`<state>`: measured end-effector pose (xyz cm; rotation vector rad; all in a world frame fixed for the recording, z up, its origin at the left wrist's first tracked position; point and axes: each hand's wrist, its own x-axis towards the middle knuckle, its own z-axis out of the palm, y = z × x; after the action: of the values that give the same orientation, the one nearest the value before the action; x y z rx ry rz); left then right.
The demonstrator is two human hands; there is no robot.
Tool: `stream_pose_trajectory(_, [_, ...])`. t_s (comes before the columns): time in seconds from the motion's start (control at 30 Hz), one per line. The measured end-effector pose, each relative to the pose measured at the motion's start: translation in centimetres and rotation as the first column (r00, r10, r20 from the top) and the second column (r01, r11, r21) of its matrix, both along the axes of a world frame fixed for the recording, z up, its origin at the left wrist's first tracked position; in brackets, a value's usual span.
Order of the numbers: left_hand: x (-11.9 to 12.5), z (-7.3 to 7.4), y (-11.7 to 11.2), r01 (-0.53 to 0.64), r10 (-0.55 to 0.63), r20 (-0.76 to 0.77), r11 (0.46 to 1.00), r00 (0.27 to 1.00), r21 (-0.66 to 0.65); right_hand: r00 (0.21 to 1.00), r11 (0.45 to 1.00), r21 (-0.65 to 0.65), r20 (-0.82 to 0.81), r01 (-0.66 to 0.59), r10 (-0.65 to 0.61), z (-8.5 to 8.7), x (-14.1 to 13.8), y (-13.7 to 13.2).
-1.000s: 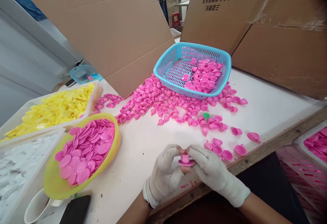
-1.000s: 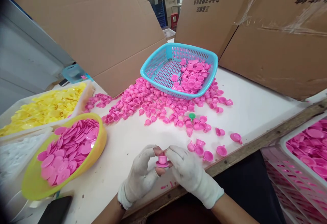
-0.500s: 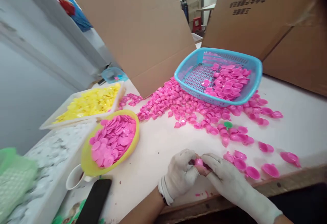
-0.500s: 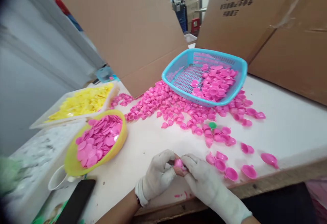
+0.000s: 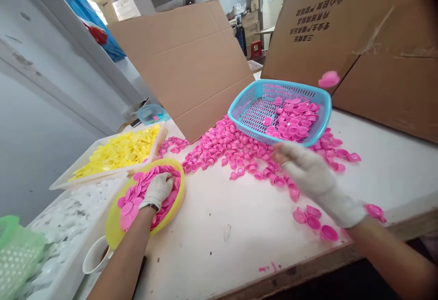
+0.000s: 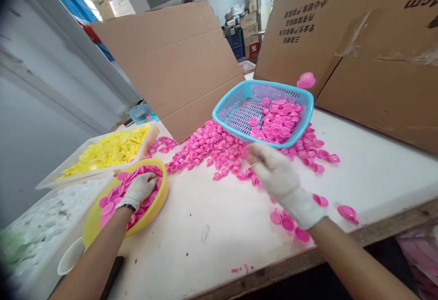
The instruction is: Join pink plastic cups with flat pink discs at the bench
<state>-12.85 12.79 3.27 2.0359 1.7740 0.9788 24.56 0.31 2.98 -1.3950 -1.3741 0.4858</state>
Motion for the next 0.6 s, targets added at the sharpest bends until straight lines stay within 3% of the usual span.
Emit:
stream_pose_trajectory(0.07, [-0.2,-0.4,-0.1,0.011,-0.013,-0.049,0.998,0.999,-0.055,0.966,0.995,-0.050,0.243,-0.082,0.092,-3.6,-1.2,1.0])
stream_pose_trajectory(0.13, [-0.2,-0.5,-0.5,0.006,-0.015,-0.093,0.996,0.996,-0.091,0.846,0.990,-0.137,0.522,-0.047,0.112,-6.3,-2.3,1.9])
stream_pose_trajectory(0.23, [-0.2,0.3,-1.7,-0.041,0.031,-0.108,0.996,0.994,-0.085,0.617,0.974,-0.214,0.777,0.074,0.124,-7.9,-3.5,2.8])
stream_pose_trajectory(0.3, [-0.2,1.0,-2.8,-0.104,0.101,-0.088,0.994,0.991,-0.031,0.554,0.973,-0.212,0.822,0.087,0.129,-8.1,-3.9,2.8])
stream_pose_trajectory(0.37, [0.2,1.6,-4.3,-0.165,0.167,-0.043,0.985,0.985,0.042,0.528,0.979,-0.198,0.837,0.048,0.143,-8.4,-4.2,2.2])
stream_pose_trajectory(0.43, [1.4,1.9,-5.8,-0.163,0.160,0.060,0.985,0.985,0.056,0.495,0.982,-0.189,0.852,-0.010,0.169,-8.9,-4.3,1.4])
stream_pose_trajectory(0.5, [3.3,1.8,-7.2,-0.065,0.070,0.281,0.998,0.957,-0.028,0.501,0.977,-0.200,0.839,-0.077,0.211,-9.3,-4.3,0.3])
stream_pose_trajectory(0.6, [7.2,0.4,-8.8,0.182,-0.021,0.628,0.964,0.778,-0.193,0.637,0.957,-0.250,0.715,-0.150,0.287,-9.3,-4.3,-1.3])
